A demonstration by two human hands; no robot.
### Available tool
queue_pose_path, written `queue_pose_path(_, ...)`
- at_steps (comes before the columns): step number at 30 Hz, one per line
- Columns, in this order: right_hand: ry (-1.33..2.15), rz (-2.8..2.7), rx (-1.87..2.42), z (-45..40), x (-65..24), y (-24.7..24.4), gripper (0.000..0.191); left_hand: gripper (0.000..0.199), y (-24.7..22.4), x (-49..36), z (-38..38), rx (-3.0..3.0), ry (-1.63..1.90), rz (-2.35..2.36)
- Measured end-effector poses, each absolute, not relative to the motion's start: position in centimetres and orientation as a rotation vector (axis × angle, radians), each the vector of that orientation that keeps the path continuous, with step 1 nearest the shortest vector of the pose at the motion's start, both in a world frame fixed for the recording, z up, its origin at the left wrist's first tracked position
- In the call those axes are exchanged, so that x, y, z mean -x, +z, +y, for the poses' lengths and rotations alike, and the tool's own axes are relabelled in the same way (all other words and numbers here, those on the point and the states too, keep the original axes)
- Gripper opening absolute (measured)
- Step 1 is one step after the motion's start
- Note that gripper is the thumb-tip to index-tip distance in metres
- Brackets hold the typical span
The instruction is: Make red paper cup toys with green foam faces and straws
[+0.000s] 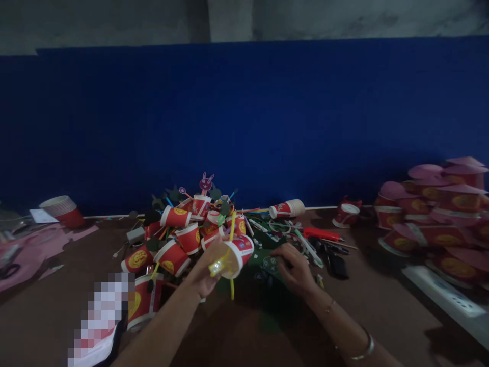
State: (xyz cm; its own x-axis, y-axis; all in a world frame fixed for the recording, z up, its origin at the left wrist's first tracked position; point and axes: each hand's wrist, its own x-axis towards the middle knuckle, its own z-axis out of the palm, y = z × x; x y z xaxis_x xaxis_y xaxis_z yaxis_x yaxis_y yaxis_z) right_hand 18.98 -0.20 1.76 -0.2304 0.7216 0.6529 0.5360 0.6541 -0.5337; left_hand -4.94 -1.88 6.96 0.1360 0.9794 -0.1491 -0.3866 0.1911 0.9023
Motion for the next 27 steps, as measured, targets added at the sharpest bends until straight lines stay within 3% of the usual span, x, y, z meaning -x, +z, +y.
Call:
queue_pose_path(4, 0.424, -1.918, 0.997, -1.7, -17.5, 2.4, 0.025, 0.060, 5.8, 2.6, -2.0, -0.956, 1.247, 0.860)
queue_pose_path(7, 0.392, -2.048, 0.911, -2.5, -16.8, 2.7, 0.063, 0.059, 5.7, 1.6, -2.1, -0.990, 1.152, 0.960)
queue_pose_path(9, 0.356, -2.165, 0.856, -2.7, -16.6, 2.6, 0.076, 0.059, 5.9, 1.2, -2.2, -1.008, 0.984, 1.005)
queue_pose_path(12, 0.304, -2.178, 0.848, -2.6, -16.3, 1.8, 0.069, 0.063, 6.0, 1.3, -2.3, -1.066, 0.892, 1.021)
queue_pose_path(15, 0.308, -2.027, 1.002, -2.3, -16.0, 1.2, 0.056, 0.060, 5.9, 1.8, -2.5, -1.250, 1.140, 1.022)
queue_pose_path(21, 0.422, -2.019, 1.140, -2.4, -14.9, 1.4, 0.046, 0.025, 5.6, 1.8, -2.8, -1.607, 1.325, 1.121)
queue_pose_path(24, 0.507, -2.067, 1.081, -2.7, -14.8, 1.3, 0.050, 0.024, 5.6, 2.0, -2.3, -1.696, 1.242, 0.993)
queue_pose_path(27, 0.674, -2.136, 0.937, -3.0, -15.0, 1.6, 0.070, 0.025, 5.7, 2.8, -1.5, -1.750, 1.048, 0.861)
